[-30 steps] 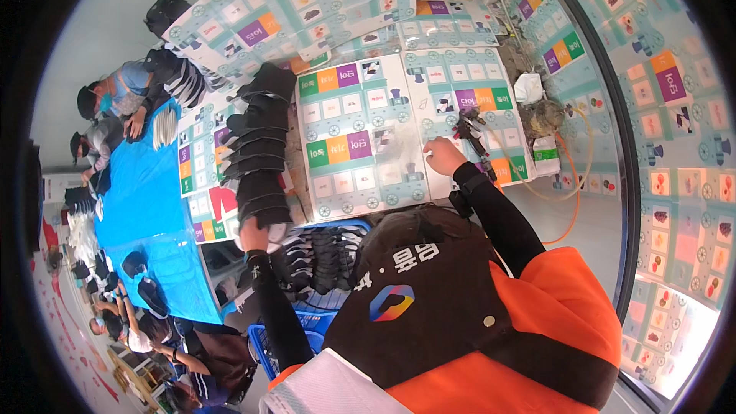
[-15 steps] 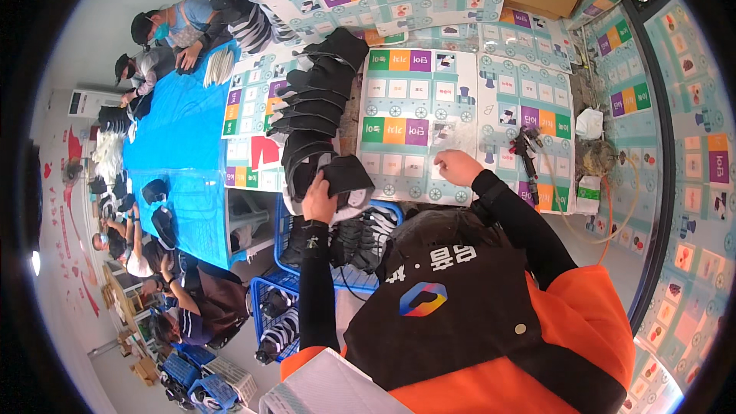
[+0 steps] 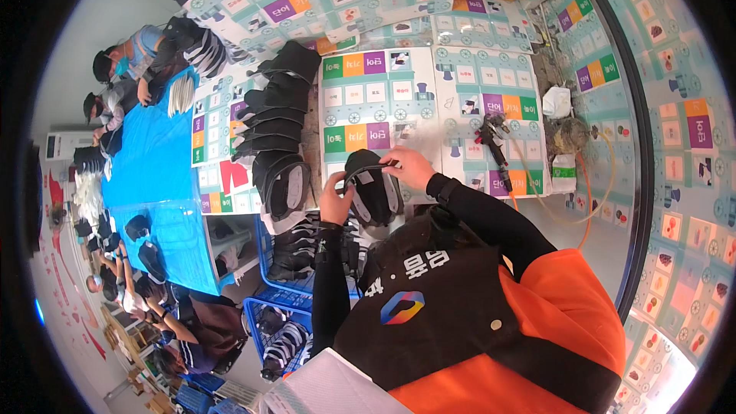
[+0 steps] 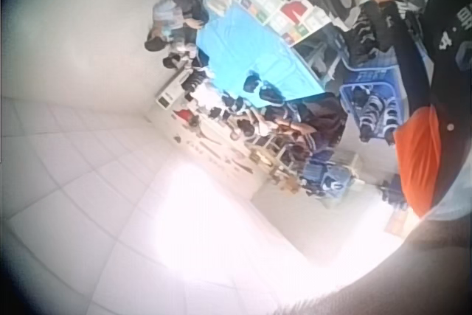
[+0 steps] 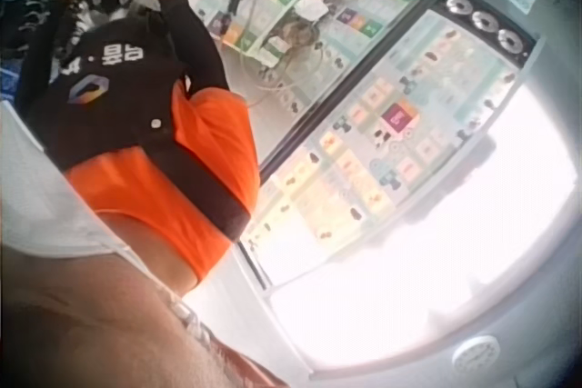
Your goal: The person applies adhesive to the inner edges of shoe uppers using a specialized applicator tool. The person handles the shoe components one at a time, applying the adhesive around the perimeter and then placing each piece into a crate.
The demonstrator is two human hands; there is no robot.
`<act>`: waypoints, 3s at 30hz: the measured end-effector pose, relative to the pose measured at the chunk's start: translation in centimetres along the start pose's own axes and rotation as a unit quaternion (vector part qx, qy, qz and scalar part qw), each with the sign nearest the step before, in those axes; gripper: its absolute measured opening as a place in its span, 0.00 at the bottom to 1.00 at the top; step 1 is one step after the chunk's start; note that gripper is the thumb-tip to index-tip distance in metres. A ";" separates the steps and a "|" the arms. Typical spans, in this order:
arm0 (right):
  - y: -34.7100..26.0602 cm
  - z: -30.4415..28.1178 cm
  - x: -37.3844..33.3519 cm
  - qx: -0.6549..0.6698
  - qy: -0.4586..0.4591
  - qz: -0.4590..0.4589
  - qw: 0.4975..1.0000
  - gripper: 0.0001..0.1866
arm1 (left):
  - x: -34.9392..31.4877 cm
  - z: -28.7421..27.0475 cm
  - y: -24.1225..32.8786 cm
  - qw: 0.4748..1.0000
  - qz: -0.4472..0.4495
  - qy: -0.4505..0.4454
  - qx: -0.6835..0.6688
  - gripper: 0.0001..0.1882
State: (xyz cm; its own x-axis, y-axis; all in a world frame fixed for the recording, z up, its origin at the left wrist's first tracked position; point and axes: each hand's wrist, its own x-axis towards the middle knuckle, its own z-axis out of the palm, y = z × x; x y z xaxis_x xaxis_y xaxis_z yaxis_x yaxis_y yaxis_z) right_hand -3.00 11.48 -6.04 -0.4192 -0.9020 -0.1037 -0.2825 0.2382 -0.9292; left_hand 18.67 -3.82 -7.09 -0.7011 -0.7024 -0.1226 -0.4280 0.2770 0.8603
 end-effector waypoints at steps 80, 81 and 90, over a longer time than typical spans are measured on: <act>6.1 -11.8 -6.0 0.251 0.065 0.240 0.936 0.11 | 10.2 8.7 16.7 0.945 0.103 -0.037 0.308 0.13; 4.6 -11.4 -5.5 0.196 0.011 0.260 0.945 0.10 | 10.2 8.8 16.8 0.945 0.102 -0.037 0.308 0.13; 2.1 -8.8 -4.0 0.041 0.040 0.199 0.978 0.13 | 10.2 7.7 16.1 0.945 0.087 -0.048 0.312 0.15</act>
State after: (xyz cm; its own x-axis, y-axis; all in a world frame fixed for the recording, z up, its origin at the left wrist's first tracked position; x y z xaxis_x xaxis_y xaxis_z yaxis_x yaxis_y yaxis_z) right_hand -9.47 18.76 -4.45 -0.5485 -0.7123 -0.4379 -0.0154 0.5323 -0.8464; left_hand 0.21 -1.50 1.69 -0.8280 -0.5556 -0.0762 -0.5328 0.7370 0.4159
